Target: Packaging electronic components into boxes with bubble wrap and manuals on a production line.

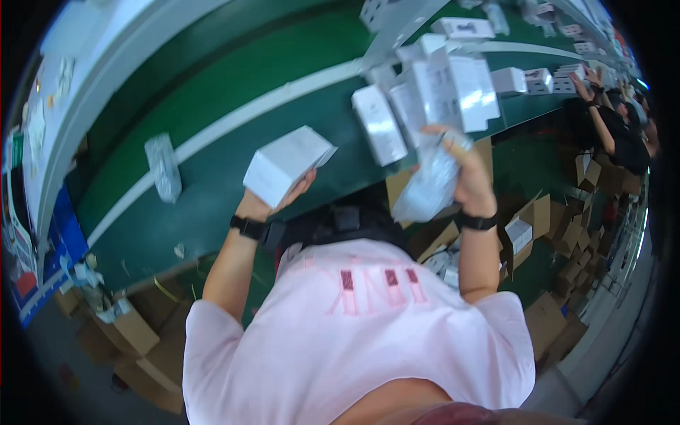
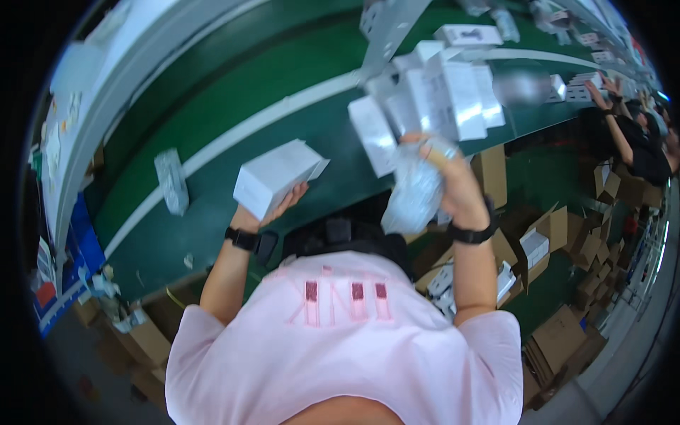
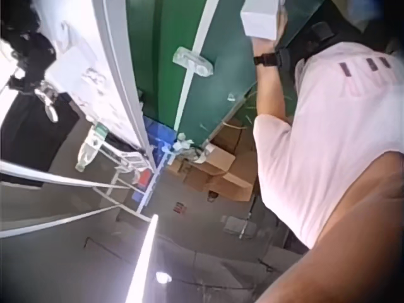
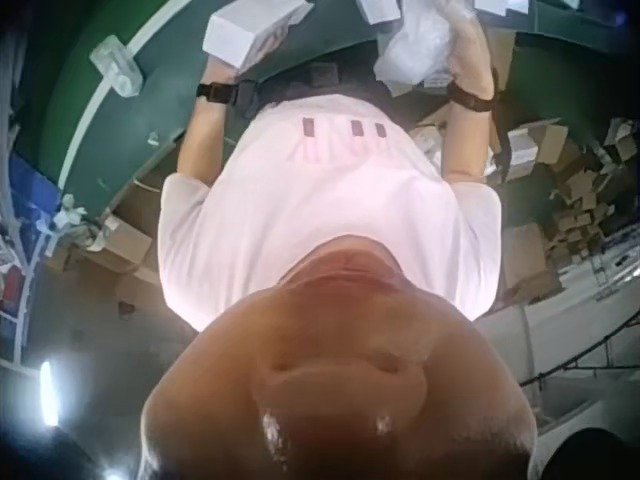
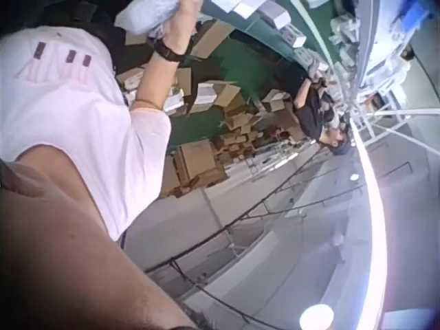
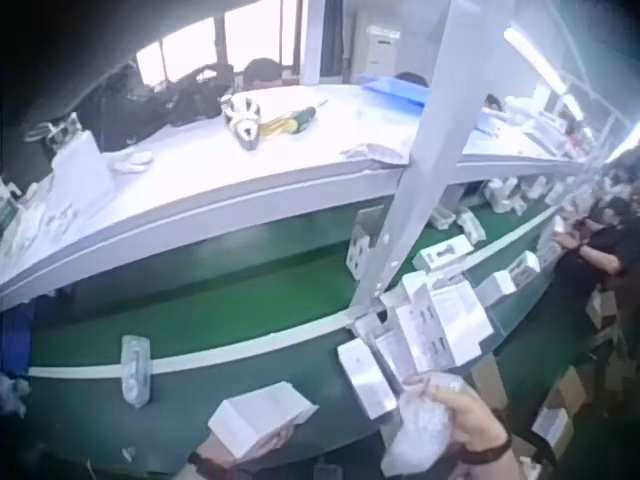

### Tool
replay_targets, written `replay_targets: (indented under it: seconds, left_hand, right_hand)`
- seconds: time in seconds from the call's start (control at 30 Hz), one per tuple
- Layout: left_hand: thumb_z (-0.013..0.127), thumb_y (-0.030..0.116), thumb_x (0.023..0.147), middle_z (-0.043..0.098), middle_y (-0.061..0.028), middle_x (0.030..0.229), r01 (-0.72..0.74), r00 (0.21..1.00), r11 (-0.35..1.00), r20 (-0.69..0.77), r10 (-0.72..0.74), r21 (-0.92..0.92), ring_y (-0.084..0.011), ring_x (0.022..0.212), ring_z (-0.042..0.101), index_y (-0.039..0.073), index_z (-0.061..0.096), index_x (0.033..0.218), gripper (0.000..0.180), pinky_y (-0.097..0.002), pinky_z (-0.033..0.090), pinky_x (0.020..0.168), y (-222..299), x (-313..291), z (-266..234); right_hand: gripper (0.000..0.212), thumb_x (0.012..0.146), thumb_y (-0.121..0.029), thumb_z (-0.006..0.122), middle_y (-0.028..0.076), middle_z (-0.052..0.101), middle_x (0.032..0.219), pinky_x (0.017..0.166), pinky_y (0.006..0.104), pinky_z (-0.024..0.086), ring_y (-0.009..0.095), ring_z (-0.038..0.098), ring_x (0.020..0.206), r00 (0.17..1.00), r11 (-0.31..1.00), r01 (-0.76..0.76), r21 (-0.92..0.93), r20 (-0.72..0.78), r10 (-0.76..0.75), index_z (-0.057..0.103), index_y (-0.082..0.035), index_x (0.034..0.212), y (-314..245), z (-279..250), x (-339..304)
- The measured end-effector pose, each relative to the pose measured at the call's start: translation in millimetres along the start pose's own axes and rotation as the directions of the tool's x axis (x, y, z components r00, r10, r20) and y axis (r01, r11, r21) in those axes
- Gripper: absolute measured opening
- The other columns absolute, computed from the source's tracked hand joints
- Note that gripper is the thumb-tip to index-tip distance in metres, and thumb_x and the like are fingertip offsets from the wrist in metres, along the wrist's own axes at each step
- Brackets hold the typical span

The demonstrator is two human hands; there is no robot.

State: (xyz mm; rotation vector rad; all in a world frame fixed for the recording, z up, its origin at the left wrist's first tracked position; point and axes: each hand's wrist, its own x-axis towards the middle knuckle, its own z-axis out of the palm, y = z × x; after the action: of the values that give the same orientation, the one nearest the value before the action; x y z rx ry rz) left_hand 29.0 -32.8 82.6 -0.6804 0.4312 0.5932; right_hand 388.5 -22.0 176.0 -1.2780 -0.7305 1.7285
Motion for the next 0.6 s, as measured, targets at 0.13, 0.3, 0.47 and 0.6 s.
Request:
replay_targets:
  seconds: [0.13, 0.3, 0.47, 0.6]
  left_hand:
    - [0.050, 0.036, 0.088, 0.061, -0.0197, 0.117, -0.100, 0.988, 0.995, 0.121, 0.096, 0.026, -0.0319, 0.104, 0.060, 0.004, 0.053, 0.126, 0.049, -0.0387, 0.046, 0.098, -9.2, -19.4, -44.8]
    - [0.048, 0.022, 0.079, 0.063, -0.0212, 0.115, -0.100, 0.973, 0.928, 0.230, 0.016, 0.359, -0.0339, 0.101, 0.063, -0.007, 0.054, 0.120, 0.050, -0.0414, 0.048, 0.093, 16.5, -46.6, -58.4]
    - [0.052, 0.038, 0.090, 0.063, -0.0169, 0.119, -0.122, 0.989, 0.872, 0.137, 0.064, 0.474, -0.0262, 0.102, 0.064, -0.004, 0.054, 0.121, 0.053, -0.0368, 0.049, 0.091, 7.4, -58.1, -16.6]
    - [0.049, 0.046, 0.095, 0.065, -0.0091, 0.111, -0.573, 0.819, 0.598, 0.416, 0.395, 0.560, -0.0179, 0.096, 0.064, 0.003, 0.058, 0.119, 0.050, -0.0309, 0.049, 0.088, -19.1, -52.1, -1.6]
  right_hand:
    - [0.035, 0.093, -0.029, 0.055, 0.015, 0.065, 0.093, 0.079, 0.0455, 0.055, 0.029, 0.066, 0.081, 0.996, 0.997, 0.065, 0.028, -0.067, -0.063, 0.056, 0.001, 0.112, -34.7, 8.5, 26.1]
    - [0.044, 0.095, -0.037, 0.050, 0.018, 0.064, 0.103, 0.099, 0.0542, 0.043, 0.031, 0.061, 0.101, 0.944, 0.914, 0.224, 0.339, 0.157, -0.290, 0.057, 0.003, 0.112, -89.3, 57.5, 61.4]
    - [0.038, 0.095, -0.039, 0.044, 0.013, 0.064, 0.077, 0.077, 0.0468, 0.052, 0.029, 0.063, 0.070, 0.810, 0.793, 0.421, 0.441, 0.211, -0.548, 0.061, -0.005, 0.093, -74.4, 206.1, 53.0]
    - [0.034, 0.094, -0.035, 0.046, 0.013, 0.063, 0.079, 0.080, 0.0493, 0.051, 0.029, 0.062, 0.073, 0.763, 0.792, 0.381, 0.477, 0.322, -0.561, 0.061, -0.004, 0.095, -65.6, 231.1, 42.3]
